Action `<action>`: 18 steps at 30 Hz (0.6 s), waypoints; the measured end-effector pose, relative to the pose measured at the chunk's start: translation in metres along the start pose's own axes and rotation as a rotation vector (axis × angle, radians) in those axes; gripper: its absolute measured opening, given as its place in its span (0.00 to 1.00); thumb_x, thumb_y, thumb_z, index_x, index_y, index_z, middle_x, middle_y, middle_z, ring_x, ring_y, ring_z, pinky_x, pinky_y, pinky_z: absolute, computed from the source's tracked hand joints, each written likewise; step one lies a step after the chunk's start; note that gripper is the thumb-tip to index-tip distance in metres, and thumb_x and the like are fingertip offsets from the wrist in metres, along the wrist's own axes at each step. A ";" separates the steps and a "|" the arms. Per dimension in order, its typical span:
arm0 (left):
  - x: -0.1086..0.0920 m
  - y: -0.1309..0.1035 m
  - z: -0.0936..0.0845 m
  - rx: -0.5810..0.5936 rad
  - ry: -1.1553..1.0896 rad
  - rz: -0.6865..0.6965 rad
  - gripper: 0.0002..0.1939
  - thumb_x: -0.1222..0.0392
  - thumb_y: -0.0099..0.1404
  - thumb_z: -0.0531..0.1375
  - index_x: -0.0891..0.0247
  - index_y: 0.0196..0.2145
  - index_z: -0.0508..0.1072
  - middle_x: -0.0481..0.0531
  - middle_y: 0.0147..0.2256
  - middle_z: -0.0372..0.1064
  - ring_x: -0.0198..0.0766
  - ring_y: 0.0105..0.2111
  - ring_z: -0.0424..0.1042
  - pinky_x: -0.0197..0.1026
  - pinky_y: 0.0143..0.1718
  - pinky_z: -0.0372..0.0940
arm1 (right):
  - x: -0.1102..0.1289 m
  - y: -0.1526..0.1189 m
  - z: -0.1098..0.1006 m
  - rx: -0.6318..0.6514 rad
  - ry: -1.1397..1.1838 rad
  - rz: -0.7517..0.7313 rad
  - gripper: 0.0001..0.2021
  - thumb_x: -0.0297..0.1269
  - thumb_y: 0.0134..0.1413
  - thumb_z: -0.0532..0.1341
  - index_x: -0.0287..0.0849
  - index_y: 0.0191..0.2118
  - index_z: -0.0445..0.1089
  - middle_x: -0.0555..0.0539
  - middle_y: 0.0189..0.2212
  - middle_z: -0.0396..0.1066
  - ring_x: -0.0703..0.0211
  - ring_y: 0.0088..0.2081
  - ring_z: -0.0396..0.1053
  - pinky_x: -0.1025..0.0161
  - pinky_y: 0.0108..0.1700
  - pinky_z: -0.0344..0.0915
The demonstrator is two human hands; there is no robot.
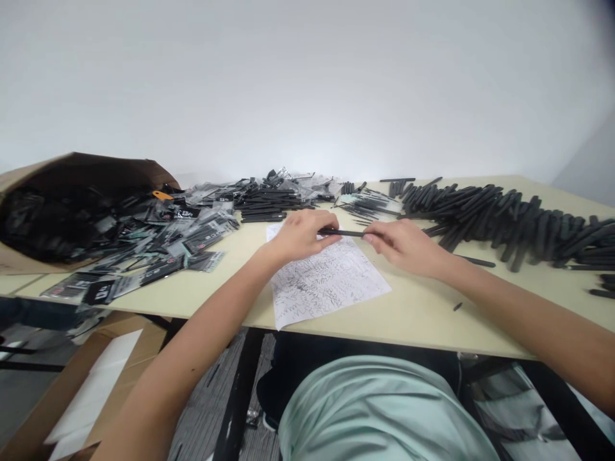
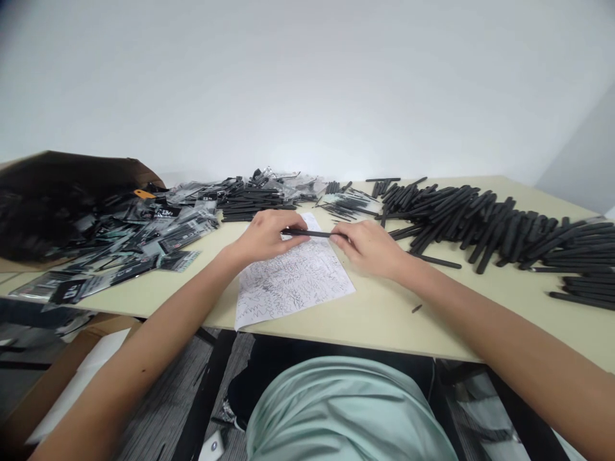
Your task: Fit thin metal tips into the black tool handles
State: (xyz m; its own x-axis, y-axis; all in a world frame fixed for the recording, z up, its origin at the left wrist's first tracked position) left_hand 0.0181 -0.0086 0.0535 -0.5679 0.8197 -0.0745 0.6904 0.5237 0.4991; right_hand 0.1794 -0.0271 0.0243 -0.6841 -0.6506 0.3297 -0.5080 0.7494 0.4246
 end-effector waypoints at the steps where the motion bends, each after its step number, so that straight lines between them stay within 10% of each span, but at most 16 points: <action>1: 0.004 0.000 -0.002 -0.010 -0.014 -0.026 0.08 0.55 0.66 0.62 0.60 0.39 0.76 0.49 0.36 0.78 0.37 0.35 0.75 0.37 0.36 0.63 | -0.005 0.001 -0.004 -0.021 -0.052 0.010 0.15 0.42 0.68 0.52 0.41 0.42 0.73 0.45 0.28 0.75 0.58 0.26 0.66 0.61 0.32 0.56; 9: 0.063 -0.006 0.003 0.099 0.105 -0.236 0.05 0.59 0.63 0.63 0.58 0.37 0.77 0.47 0.31 0.78 0.39 0.33 0.75 0.42 0.39 0.63 | -0.027 -0.001 -0.029 -0.086 -0.113 0.014 0.14 0.40 0.66 0.53 0.43 0.51 0.71 0.48 0.24 0.74 0.56 0.24 0.67 0.60 0.32 0.57; 18: 0.162 -0.038 -0.014 0.029 0.082 -0.532 0.07 0.64 0.55 0.66 0.60 0.34 0.77 0.49 0.31 0.78 0.40 0.35 0.74 0.40 0.39 0.66 | -0.069 -0.022 -0.105 -0.499 -0.278 0.214 0.10 0.38 0.58 0.62 0.38 0.39 0.76 0.43 0.22 0.73 0.56 0.28 0.72 0.59 0.35 0.61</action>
State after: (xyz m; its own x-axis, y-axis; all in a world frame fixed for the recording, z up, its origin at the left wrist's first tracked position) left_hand -0.1063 0.1015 0.0347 -0.8748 0.4195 -0.2424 0.3097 0.8689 0.3862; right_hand 0.2925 -0.0116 0.0804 -0.8889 -0.3853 0.2478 -0.0834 0.6679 0.7396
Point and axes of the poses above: each hand's wrist, its own y-axis towards the middle knuckle, its own z-axis out of the palm, x = y × z, the point moved 8 cm from there along y, towards the middle knuckle
